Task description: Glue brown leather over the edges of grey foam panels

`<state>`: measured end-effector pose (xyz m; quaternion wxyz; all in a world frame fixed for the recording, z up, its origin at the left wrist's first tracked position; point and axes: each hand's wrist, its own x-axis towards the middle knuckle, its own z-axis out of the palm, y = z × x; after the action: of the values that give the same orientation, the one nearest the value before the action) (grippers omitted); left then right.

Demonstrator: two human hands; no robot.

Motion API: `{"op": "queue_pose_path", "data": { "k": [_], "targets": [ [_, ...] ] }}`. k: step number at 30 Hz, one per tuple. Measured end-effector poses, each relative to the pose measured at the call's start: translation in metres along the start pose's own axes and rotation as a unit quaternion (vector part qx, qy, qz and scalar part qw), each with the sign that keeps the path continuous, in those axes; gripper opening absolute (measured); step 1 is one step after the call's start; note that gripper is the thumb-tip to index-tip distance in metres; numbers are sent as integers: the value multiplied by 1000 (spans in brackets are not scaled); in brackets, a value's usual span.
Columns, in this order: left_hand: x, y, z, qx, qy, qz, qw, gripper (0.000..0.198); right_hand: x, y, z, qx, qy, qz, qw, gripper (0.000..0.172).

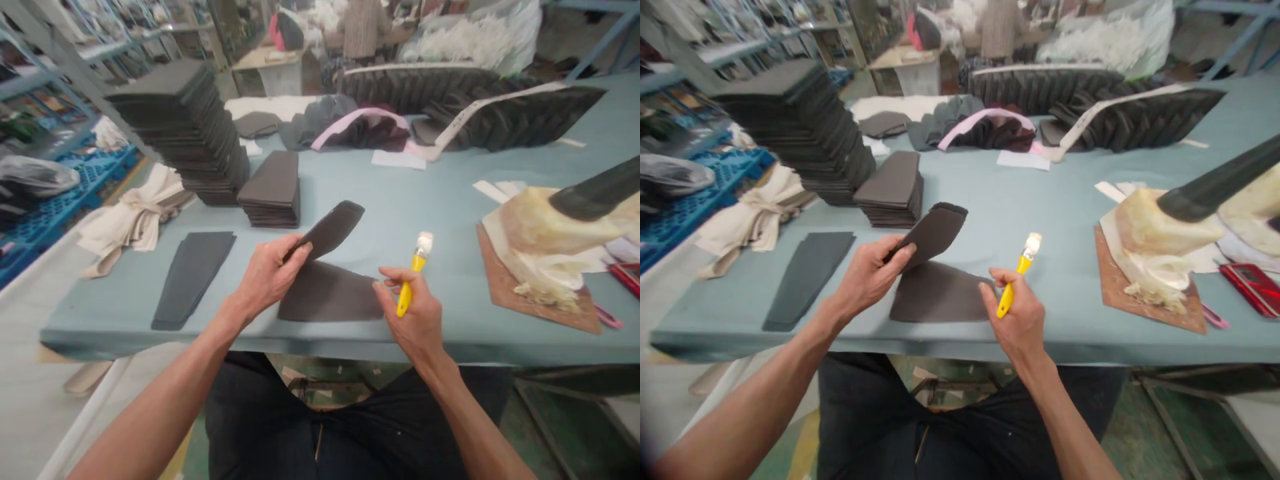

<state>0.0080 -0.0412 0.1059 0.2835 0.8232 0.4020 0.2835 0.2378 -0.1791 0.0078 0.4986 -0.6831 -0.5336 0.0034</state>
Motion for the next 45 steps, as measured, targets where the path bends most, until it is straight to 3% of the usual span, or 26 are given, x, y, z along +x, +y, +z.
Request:
{"op": "queue_pose_path", "data": {
  "k": [5, 9, 14, 17, 21, 26, 34, 45],
  "targets": [
    [18, -13, -29, -66, 46, -22, 997, 34, -8, 7, 21, -77, -9, -156, 985, 17],
    [41, -25, -59, -100, 71, -27, 992, 37, -11, 10, 31, -129, 4, -193, 973, 17],
    [99, -44, -102, -191, 113, -67, 973, 39, -12, 9, 32, -160, 0, -223, 962, 14],
    [139, -59, -114, -238, 121, -107, 958, 35, -11, 7, 31, -171, -2, -225, 959, 12],
    [178, -77, -113, -275, 103, -166, 941, 24, -10, 4, 31, -184, -5, -224, 957, 13],
    [203, -98, -105, -293, 91, -226, 924, 22, -9, 2, 29, -189, -12, -225, 956, 10],
    [213, -119, -98, -287, 87, -253, 920, 21, -8, 0, 26, -186, -24, -223, 956, 7],
    [217, -130, -85, -212, 117, -238, 941, 17, -7, -2, 25, -191, -29, -218, 957, 8]
  ]
}}
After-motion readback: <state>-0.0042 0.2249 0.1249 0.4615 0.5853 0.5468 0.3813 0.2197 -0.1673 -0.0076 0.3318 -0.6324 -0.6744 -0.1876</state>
